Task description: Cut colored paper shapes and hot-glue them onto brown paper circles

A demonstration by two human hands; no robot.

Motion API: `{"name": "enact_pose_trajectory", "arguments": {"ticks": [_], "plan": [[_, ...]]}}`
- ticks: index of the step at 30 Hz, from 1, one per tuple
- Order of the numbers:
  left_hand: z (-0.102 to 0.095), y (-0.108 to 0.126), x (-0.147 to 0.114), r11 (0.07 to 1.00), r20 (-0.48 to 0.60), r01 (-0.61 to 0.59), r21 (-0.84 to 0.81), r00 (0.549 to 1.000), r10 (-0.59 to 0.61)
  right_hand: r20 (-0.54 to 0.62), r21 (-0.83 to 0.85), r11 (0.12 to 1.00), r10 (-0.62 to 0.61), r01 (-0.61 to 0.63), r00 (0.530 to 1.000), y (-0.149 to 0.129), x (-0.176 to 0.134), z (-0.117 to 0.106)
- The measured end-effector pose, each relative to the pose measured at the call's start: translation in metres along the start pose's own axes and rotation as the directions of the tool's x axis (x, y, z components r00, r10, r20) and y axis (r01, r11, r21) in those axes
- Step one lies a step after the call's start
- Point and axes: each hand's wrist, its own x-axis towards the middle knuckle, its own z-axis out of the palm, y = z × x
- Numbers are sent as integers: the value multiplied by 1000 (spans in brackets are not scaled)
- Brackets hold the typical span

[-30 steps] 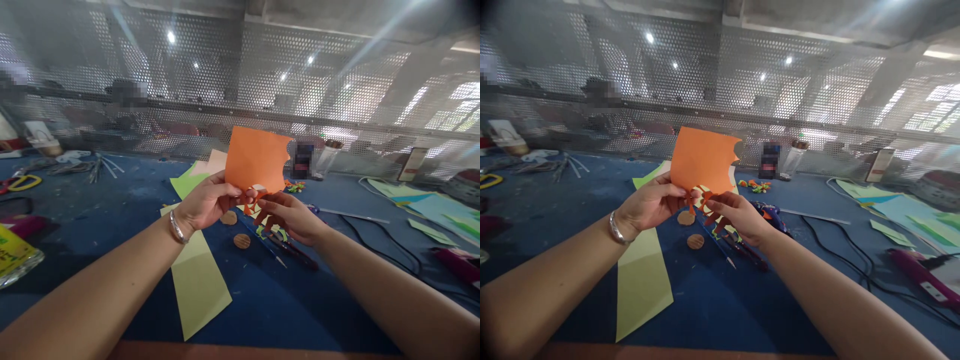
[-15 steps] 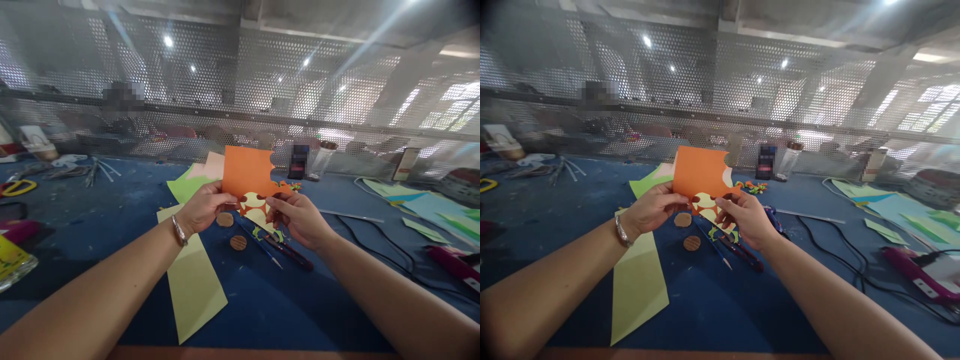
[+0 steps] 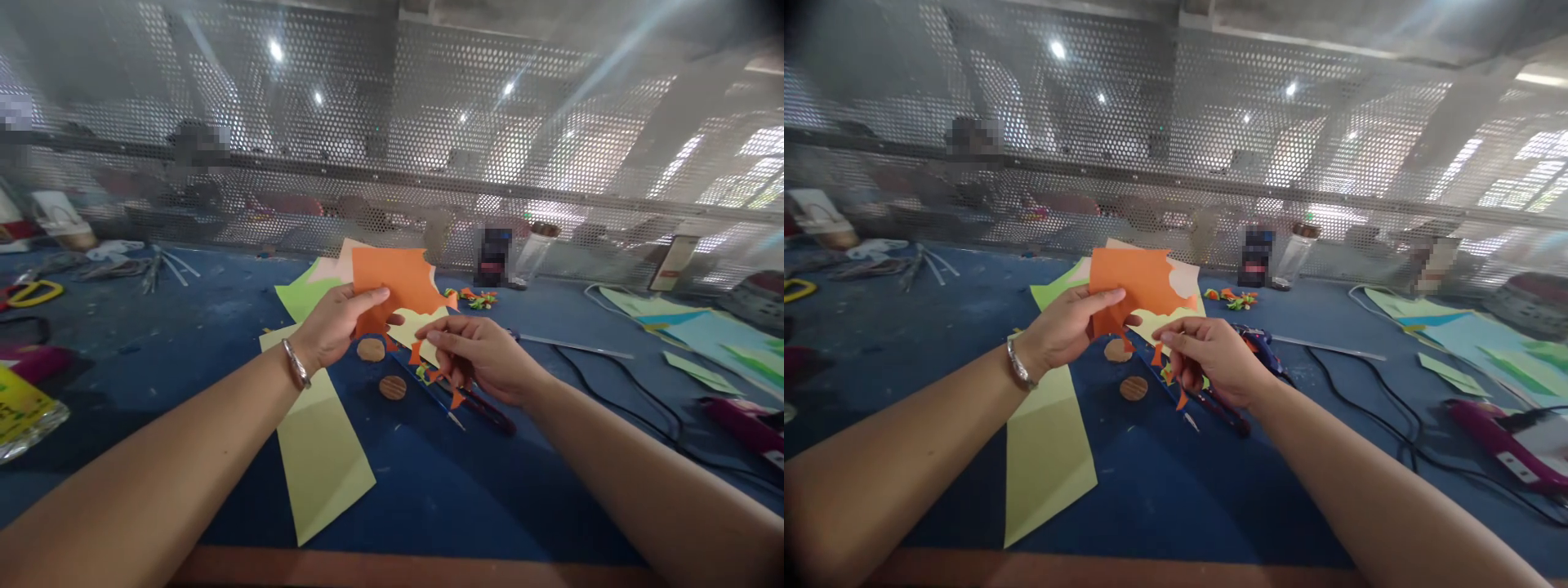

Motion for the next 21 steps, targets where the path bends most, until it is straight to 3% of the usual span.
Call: {"name": "enact_pose_trajectory", "arguments": {"ticks": [3, 5, 7, 9, 11, 16, 19, 21], "plan": [[-9, 2, 4, 999, -23, -36, -3, 999, 36, 62, -75, 996, 51, -46, 997, 2, 1, 0], [-15, 4, 6, 1000, -32, -17, -5, 999, 17, -61, -86, 996, 12, -18, 998, 4, 4, -1], [-18, 6, 7, 1000, -34, 15, 2, 999, -15, -212, -73, 996, -58, 44, 976, 5, 8, -4], [-19, 8, 6, 998, -38, 53, 22, 998, -52, -291, -67, 993, -115, 100, 950, 6, 11, -7], [-18, 8, 4, 993, -37, 112, 46, 993, -110, -287, -75, 990, -139, 122, 948, 6, 13, -9], [-14, 6, 1, 964, 43, 247, 94, 967, -252, -127, -111, 986, -135, 122, 983, 6, 9, -4], [-14, 10, -4, 979, 125, 204, 14, 971, -204, -125, -95, 985, -154, 143, 980, 5, 6, -1], [-14, 14, -9, 987, 243, 137, -80, 963, -114, -179, -24, 985, -174, 173, 968, 3, 6, 0]]}}
